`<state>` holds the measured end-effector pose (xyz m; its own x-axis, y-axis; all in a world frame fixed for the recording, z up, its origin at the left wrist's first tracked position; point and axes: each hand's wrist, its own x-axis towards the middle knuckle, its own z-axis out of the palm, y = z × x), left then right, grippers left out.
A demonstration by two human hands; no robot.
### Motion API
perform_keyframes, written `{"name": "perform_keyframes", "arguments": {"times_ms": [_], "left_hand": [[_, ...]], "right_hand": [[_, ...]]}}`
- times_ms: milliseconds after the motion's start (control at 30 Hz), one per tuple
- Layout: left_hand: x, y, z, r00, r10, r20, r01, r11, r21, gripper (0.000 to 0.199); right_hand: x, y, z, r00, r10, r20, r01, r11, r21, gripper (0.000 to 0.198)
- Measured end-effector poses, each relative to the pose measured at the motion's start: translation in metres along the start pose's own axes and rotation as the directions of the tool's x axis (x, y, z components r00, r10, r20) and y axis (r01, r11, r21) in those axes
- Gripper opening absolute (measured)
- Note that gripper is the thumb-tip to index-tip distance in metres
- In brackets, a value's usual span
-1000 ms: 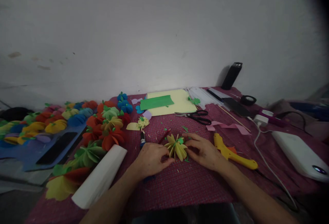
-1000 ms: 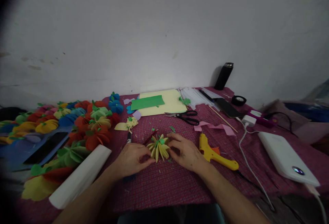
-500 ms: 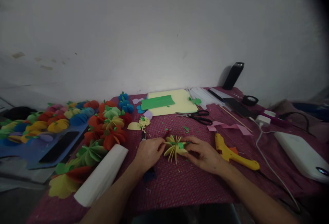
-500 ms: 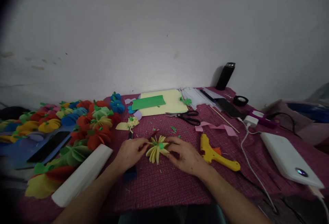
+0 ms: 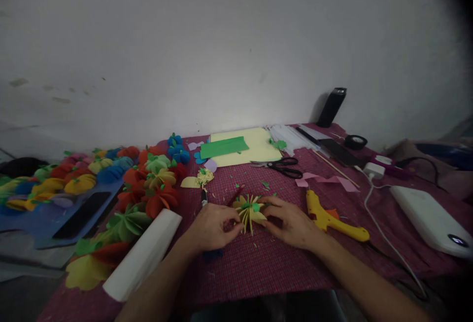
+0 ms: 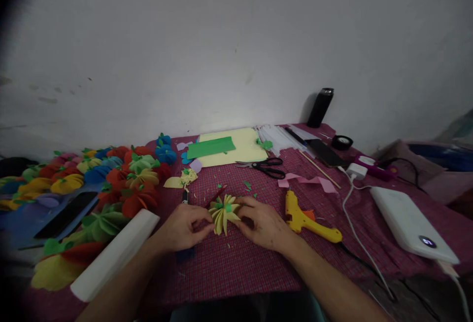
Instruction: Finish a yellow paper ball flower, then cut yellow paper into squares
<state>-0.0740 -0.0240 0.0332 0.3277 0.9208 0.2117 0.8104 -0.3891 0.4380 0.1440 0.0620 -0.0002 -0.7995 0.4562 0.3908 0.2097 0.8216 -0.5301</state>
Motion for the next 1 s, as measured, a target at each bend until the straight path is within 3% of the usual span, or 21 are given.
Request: {"name": "perform_keyframes", "arguments": {"times_ms": [567,767,1000], "left_hand": [[0.001,-0.008,-0.003,0.997,-0.042,0.062,0.04,0.998,0.043,0.016],[0.004,-0.009,0.005,0.998,-0.038,0.04,0.029,0.979,0.2,0.014],[0.006,-0.018,0.007,0.997,-0.077,-0.024,0.08,0.981,0.175,0.021]], "right_hand": [[0.001,0.002,-0.002,1.0,-0.012,0.009,0.012,1.0,0.018,0.012],[0.002,0.0,-0.004,1.0,-0.014,0.026,0.014,0.999,0.031,0.012],[0.003,-0.01,-0.005,0.998,-0.049,0.049,0.045,0.995,0.084,0.015]]}}
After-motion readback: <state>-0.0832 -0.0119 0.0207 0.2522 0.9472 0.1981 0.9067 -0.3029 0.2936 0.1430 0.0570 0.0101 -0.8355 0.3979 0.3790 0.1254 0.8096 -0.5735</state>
